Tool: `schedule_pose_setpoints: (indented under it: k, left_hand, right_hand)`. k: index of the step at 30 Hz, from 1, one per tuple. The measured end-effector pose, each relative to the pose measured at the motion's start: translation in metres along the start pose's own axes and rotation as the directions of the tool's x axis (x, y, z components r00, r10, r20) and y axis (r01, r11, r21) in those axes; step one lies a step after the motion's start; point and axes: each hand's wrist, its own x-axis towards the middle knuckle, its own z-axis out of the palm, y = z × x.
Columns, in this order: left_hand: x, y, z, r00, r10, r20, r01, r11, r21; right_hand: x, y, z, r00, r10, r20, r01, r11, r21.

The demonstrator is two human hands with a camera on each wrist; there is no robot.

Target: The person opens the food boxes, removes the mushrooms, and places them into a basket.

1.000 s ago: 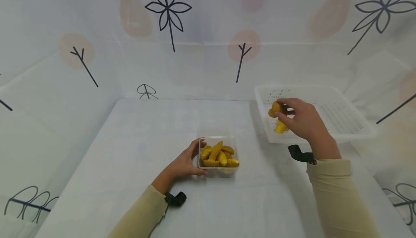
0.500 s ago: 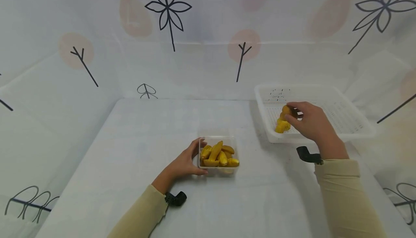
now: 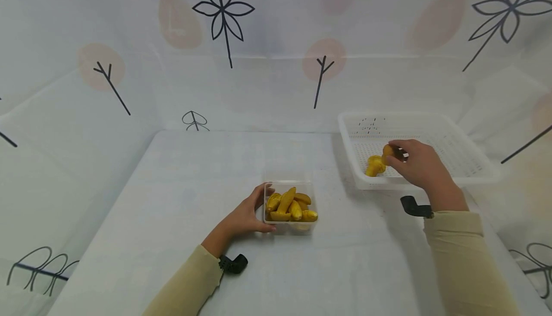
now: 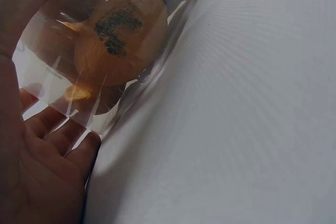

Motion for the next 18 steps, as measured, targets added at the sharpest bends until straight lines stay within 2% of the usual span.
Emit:
schedule_pose_setpoints:
  k: [5, 13, 18]
  left_hand:
    - [0.0, 0.0, -0.001, 1.0, -0.003, 0.008, 0.003, 1.0, 0.007]
    - [0.001, -0.001, -0.001, 1.0, 0.003, 0.012, -0.003, 1.0, 0.002]
    - [0.001, 0.0, -0.001, 1.0, 0.006, 0.011, -0.006, 1.0, 0.0]
  right_hand:
    - [0.002, 0.005, 0.002, 0.999, 0.027, 0.021, -0.026, 0.999, -0.018]
    - [0.007, 0.015, 0.005, 0.999, 0.02, 0.03, -0.019, 0.999, -0.033]
    - [0.009, 0.019, 0.003, 0.997, 0.023, 0.069, -0.02, 0.999, -0.045]
